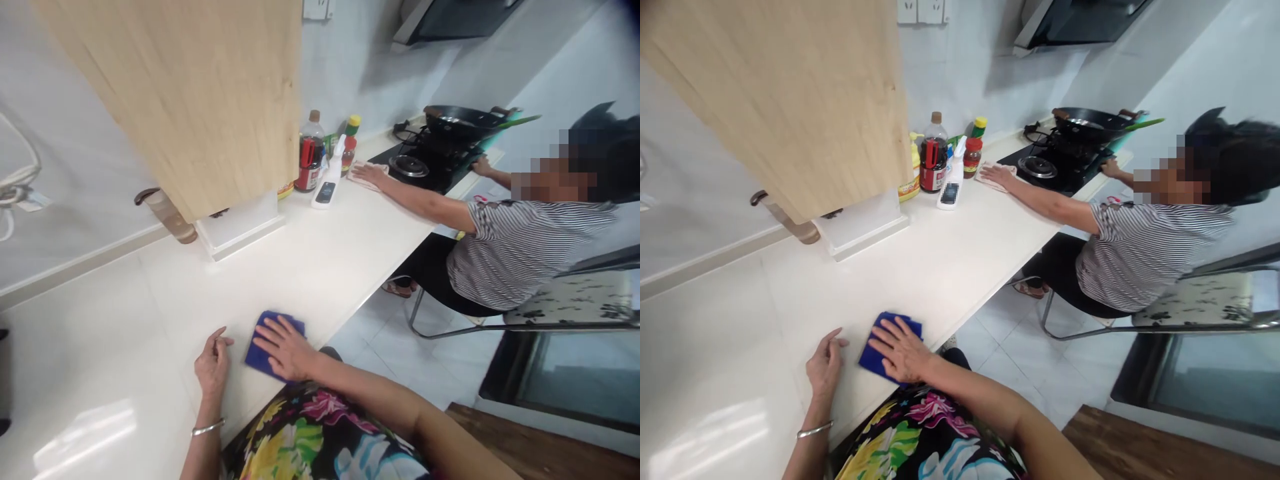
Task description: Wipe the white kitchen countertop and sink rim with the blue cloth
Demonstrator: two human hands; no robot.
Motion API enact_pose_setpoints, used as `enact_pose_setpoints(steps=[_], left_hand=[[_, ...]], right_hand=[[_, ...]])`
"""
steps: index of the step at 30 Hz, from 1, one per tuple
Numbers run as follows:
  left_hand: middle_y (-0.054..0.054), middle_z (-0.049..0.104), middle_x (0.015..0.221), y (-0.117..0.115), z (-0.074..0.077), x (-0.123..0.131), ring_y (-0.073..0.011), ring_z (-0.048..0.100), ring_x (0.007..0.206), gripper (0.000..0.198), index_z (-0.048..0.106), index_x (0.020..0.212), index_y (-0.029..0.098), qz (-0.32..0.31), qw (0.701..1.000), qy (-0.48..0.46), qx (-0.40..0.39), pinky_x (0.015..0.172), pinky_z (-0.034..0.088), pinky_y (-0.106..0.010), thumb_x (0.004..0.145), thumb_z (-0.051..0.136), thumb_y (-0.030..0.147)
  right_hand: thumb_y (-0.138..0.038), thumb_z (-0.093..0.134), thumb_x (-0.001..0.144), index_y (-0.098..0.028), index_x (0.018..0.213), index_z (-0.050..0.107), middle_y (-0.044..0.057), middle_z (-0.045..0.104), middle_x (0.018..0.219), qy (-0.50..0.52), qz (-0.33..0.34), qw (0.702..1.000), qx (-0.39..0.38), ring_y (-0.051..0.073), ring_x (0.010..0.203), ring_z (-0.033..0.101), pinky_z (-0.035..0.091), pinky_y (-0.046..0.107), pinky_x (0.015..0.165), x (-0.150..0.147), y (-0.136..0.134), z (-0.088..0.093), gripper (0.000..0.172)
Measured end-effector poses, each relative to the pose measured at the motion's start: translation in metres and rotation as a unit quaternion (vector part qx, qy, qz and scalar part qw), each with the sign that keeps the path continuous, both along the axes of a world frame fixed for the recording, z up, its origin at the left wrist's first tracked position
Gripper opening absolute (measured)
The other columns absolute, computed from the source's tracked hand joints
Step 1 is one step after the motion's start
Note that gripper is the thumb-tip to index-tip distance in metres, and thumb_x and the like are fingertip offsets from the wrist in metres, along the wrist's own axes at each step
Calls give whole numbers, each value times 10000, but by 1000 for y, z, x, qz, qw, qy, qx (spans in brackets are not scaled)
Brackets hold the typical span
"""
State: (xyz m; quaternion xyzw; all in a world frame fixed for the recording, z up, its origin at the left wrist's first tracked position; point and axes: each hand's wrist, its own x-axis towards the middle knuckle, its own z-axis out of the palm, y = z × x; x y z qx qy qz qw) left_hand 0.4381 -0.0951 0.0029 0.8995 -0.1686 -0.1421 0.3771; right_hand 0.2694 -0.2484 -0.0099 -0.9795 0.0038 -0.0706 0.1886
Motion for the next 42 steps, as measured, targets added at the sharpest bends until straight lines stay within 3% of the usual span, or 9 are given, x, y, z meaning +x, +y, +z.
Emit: enact_pose_setpoints(steps=[8,13,19,26,32,42], left_hand=[[-12,759,848,4,1,-2,-91,570,505,429,650,1182,194,2,997,29,-69,615,485,-246,914,398,414],[-44,738,833,21,6,-3,-89,563,501,497,629,1188,142,70,969,90,-218,518,478,-237,881,458,493],[-13,725,800,68,17,3,-63,532,498,414,668,1111,155,215,929,61,-296,511,448,-210,829,542,430],[7,708,782,120,17,-2,-56,512,496,362,688,1067,163,327,879,54,-343,508,418,-212,791,595,378],[-2,705,783,148,18,-15,-60,510,507,365,683,1077,158,374,858,49,-347,518,424,-221,806,588,384],[11,708,779,177,10,-26,-57,528,510,320,715,1031,193,414,828,45,-376,517,411,-207,800,639,400]], right_hand=[[-263,372,931,-181,1532,343,61,270,1631,27,-143,986,-84,264,1532,116,133,551,1245,-48,-89,-12,607],[-255,359,935,-136,1543,310,88,236,1640,42,-161,976,-139,290,1535,80,141,568,1239,-59,-98,-15,621],[-247,398,907,-93,1542,291,126,194,1645,51,-86,983,-155,343,1533,33,119,615,1227,-57,-64,-11,662],[-287,456,888,-117,1566,224,145,151,1651,50,61,990,-117,376,1526,17,82,668,1212,-23,7,-9,737],[-314,477,883,-117,1566,221,146,94,1659,47,169,982,-72,379,1525,-24,52,676,1211,14,61,-9,755],[-336,468,929,-143,1547,282,135,173,1650,47,301,952,-32,341,1530,11,70,648,1223,78,143,8,674]])
